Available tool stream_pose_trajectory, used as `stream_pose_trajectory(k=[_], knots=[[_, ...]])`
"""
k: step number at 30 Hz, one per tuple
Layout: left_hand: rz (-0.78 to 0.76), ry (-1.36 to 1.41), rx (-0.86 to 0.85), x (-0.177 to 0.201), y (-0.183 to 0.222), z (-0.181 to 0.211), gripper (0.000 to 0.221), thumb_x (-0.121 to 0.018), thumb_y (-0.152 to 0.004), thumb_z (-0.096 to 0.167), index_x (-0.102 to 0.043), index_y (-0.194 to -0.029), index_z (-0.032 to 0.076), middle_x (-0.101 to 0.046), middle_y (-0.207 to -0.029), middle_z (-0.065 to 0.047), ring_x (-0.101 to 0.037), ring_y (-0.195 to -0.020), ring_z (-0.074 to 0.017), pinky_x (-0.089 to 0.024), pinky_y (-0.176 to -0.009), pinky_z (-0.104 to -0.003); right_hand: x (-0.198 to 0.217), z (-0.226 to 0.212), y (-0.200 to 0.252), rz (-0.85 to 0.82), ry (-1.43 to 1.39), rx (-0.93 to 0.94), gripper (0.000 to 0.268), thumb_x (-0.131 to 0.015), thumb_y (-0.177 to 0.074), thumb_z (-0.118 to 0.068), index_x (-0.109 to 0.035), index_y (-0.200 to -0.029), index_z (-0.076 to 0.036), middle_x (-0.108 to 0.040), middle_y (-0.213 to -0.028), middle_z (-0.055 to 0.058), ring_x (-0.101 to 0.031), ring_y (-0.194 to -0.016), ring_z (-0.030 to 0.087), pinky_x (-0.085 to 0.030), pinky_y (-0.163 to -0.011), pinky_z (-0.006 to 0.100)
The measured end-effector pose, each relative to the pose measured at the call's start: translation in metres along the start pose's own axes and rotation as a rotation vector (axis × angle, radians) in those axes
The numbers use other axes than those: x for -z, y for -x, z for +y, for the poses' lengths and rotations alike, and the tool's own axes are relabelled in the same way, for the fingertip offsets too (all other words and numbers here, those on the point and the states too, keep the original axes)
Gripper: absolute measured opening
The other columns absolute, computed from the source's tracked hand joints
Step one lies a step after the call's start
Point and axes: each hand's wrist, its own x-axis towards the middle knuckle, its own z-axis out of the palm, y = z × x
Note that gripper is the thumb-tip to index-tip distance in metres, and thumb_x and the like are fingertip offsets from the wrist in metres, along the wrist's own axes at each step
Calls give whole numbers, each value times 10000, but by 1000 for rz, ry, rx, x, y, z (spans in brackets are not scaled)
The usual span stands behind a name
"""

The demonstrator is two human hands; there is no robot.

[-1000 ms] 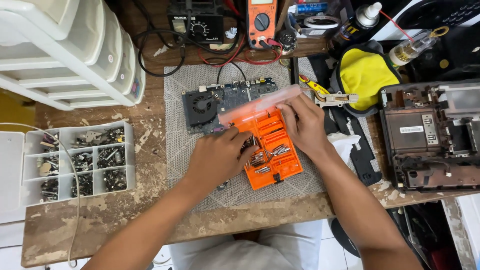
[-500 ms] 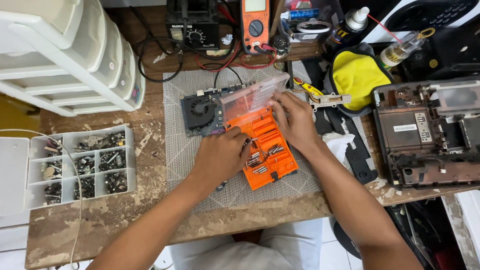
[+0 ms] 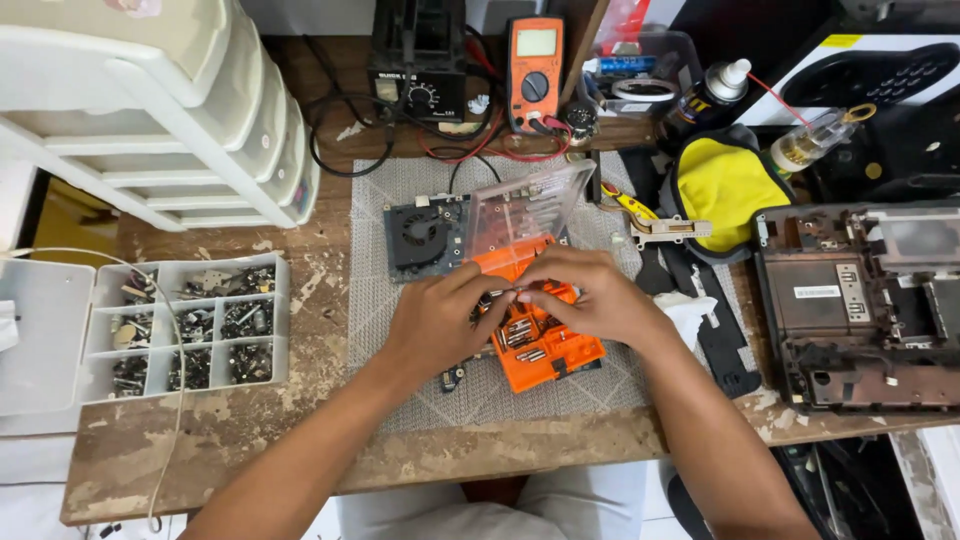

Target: Disassembling a laptop motherboard by removing screws and extracting the CPU on a repair bench.

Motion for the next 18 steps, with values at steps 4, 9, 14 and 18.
stream_pose_trajectory(k=[4, 9, 14, 18], knots=[[18, 9, -27, 6, -2, 3, 93, -690, -946, 215, -754, -967, 151, -537, -639, 31, -564, -396, -180, -495, -432, -262, -3, 6, 3, 11, -19, 11, 229, -728, -849, 100, -766, -1031, -34, -737, -857, 150, -730, -755, 304, -579, -652, 393], [27, 67, -23, 15, -7, 9, 135, -728, -934, 218, -753, -961, 88, -559, -635, 2, -576, -403, -181, -475, -417, -264, -5, 0, 0, 102, -45, 36, 178, -723, -870, 83, -765, -991, -41, -760, -871, 122, -722, -746, 264, -573, -676, 365], [3, 45, -63, 12, -4, 5, 310, -756, -902, 385, -754, -1008, 94, -566, -650, -13, -532, -382, -172, -450, -406, -280, -11, 8, 7, 246, -146, 59, 129, -705, -887, 90, -733, -991, 18, -743, -846, 151, -713, -752, 266, -577, -712, 379], [-11, 39, -77, 7, -2, 5, 337, -762, -888, 402, -755, -984, 79, -564, -653, -17, -534, -384, -181, -449, -408, -287, -15, -2, 1, 194, -168, 74, 120, -699, -894, 85, -740, -976, 8, -748, -845, 122, -723, -749, 252, -580, -711, 363]])
